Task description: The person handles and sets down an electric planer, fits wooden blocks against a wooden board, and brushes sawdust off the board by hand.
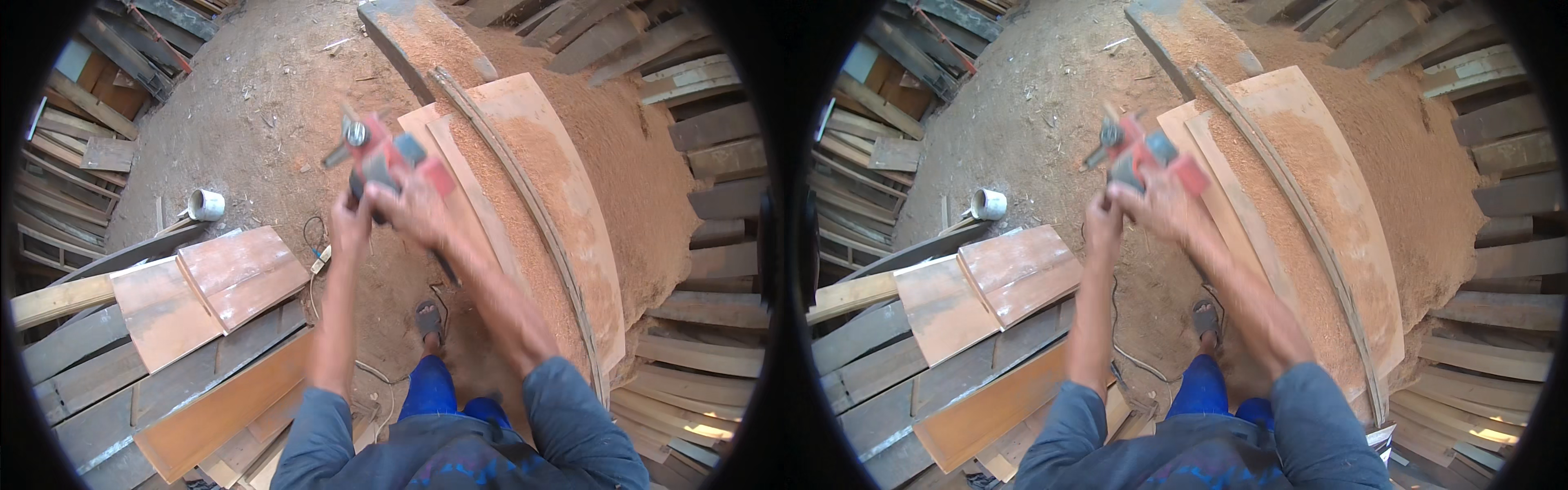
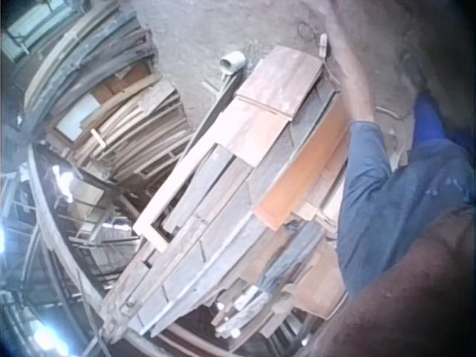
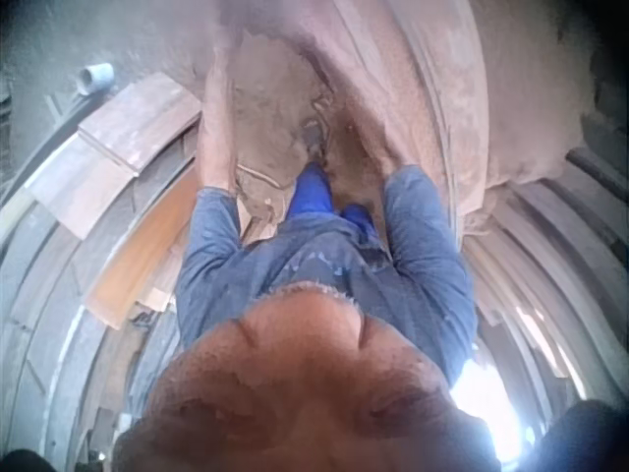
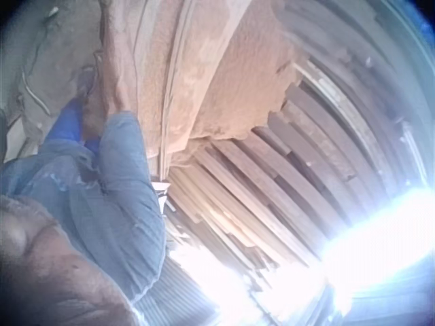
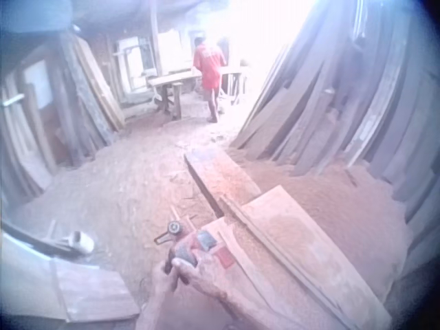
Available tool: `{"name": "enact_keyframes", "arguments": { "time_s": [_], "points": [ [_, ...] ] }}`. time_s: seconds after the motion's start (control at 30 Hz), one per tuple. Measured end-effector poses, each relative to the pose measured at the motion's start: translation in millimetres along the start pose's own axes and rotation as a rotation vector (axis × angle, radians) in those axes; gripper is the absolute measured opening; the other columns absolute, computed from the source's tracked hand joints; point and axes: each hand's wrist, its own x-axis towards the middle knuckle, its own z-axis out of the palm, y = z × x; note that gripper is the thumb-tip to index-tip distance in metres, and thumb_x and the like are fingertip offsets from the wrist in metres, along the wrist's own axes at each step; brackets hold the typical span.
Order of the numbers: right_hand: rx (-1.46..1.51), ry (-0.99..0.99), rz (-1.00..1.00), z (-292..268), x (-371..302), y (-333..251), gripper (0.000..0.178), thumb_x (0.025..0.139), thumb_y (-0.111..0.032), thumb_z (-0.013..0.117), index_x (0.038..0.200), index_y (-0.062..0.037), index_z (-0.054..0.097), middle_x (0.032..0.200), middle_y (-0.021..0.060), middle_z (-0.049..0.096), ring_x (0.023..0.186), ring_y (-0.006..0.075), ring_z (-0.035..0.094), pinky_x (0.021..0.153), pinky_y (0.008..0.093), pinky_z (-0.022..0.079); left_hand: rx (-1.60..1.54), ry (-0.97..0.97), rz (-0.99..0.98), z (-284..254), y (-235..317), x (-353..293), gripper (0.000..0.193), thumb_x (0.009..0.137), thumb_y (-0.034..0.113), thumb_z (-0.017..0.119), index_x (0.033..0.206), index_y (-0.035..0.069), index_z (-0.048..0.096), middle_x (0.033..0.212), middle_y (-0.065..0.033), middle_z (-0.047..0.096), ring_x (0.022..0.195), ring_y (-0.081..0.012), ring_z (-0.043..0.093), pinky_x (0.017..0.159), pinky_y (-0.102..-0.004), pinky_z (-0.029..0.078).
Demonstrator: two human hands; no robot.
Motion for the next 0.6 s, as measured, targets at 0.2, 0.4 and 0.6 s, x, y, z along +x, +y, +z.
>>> {"name": "enact_keyframes", "arguments": {
  "time_s": [0.2,0.4,0.6],
  "points": [
    [0.162,-0.192,0.31,39.6,-159.4,32.5,0.059,0.094,-0.047,0.064,0.12,0.0053,0.061,0.104,0.0261,0.069,0.102,0.0351,0.07,0.089,0.046,0.054,0.15,0.057,-0.308,-11.9,-69.2,-196.9,0.044,0.094,0.036,0.073,0.116,-0.002,0.065,0.098,-0.0075,0.07,0.088,-0.0148,0.065,0.077,-0.0318,0.053],
    [0.169,-0.074,0.526,56.4,-317.3,119.8,0.073,0.091,-0.048,0.068,0.141,0.0025,0.052,0.127,0.0294,0.063,0.123,0.0381,0.061,0.106,0.0449,0.046,0.163,-0.287,-0.507,9.9,-119.7,-283.5,0.03,0.096,0.023,0.073,0.113,-0.001,0.065,0.096,-0.0038,0.068,0.084,-0.0109,0.062,0.075,-0.0288,0.053],
    [0.141,0.186,0.841,55.8,-485.1,207.6,0.079,0.09,-0.045,0.068,0.149,0.0008,0.044,0.129,0.0282,0.061,0.117,0.0378,0.062,0.102,0.0415,0.047,-0.236,-0.383,-0.492,150.3,-83.2,-266.9,0.036,0.1,0.021,0.067,0.124,-0.001,0.053,0.105,-0.0084,0.066,0.092,-0.0134,0.065,0.077,-0.0278,0.055]
  ]
}}
